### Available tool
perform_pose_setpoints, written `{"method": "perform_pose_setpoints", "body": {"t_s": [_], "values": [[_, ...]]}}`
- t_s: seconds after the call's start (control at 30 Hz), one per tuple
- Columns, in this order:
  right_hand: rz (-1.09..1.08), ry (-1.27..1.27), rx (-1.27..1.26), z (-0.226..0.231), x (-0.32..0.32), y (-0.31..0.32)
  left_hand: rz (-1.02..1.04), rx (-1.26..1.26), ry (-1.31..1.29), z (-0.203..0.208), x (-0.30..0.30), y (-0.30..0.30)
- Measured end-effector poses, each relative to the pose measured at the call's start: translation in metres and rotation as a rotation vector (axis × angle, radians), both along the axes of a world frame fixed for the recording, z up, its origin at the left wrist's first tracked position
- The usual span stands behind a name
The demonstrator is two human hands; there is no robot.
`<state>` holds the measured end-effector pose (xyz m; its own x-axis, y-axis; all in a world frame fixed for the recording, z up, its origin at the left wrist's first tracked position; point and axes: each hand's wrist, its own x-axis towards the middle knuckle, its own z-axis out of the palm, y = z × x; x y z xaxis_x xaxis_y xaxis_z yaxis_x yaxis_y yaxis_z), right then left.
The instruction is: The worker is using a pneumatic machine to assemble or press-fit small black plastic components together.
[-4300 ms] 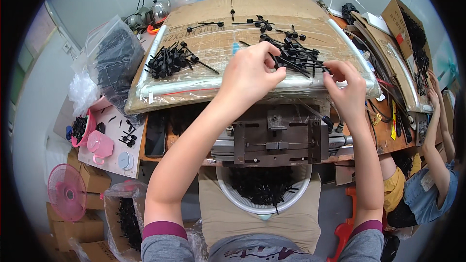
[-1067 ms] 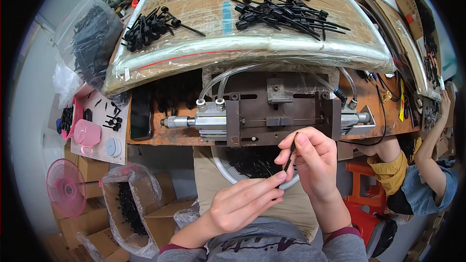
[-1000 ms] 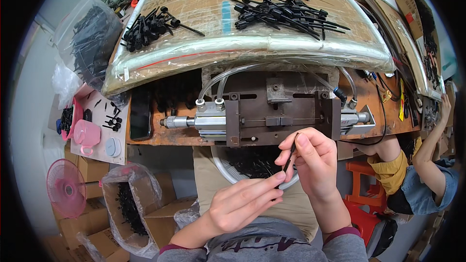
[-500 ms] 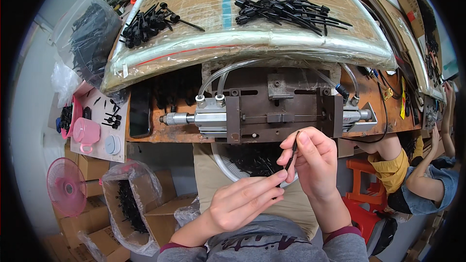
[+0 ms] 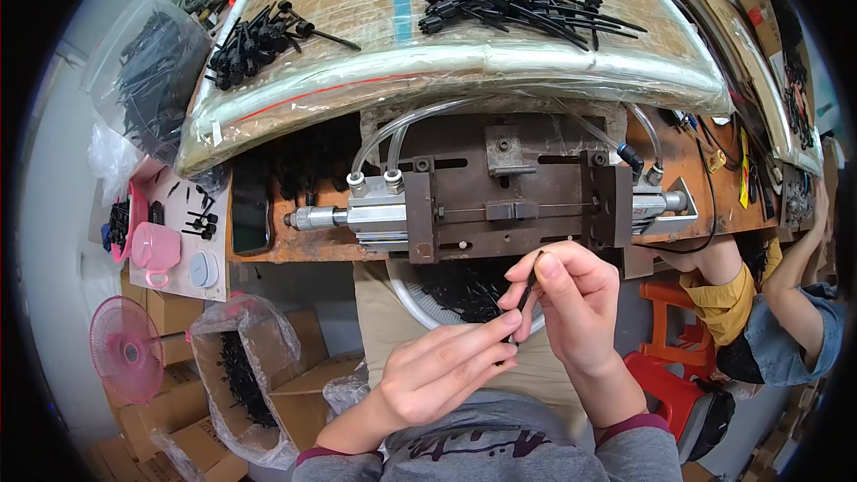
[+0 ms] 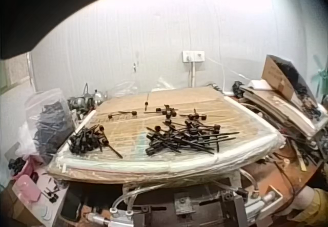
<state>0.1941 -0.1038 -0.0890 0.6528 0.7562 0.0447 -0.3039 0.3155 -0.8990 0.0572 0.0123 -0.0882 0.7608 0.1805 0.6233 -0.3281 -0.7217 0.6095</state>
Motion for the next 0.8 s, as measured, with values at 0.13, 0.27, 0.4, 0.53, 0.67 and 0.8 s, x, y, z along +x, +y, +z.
{"method": "perform_pose_setpoints", "body": {"t_s": [0.13, 0.27, 0.4, 0.53, 0.67, 0.8], "values": [[0.017, 0.004, 0.005, -0.001, -0.001, 0.000, -0.001, -0.010, -0.003, 0.000, 0.001, 0.001], [0.030, 0.021, 0.007, -0.002, -0.001, -0.001, -0.001, -0.028, 0.005, -0.002, 0.000, 0.001], [0.027, 0.037, 0.009, -0.004, -0.002, -0.001, 0.000, -0.037, 0.015, -0.002, 0.000, 0.000], [0.064, 0.045, -0.040, -0.002, -0.004, -0.002, 0.022, -0.008, 0.003, -0.002, 0.001, 0.002], [0.119, -0.074, -0.173, 0.003, 0.004, -0.007, 0.040, 0.001, 0.005, 0.000, 0.004, 0.004], [-0.183, -0.648, -0.407, 0.027, 0.032, 0.003, 0.086, -0.050, 0.072, -0.001, 0.016, 0.005]]}}
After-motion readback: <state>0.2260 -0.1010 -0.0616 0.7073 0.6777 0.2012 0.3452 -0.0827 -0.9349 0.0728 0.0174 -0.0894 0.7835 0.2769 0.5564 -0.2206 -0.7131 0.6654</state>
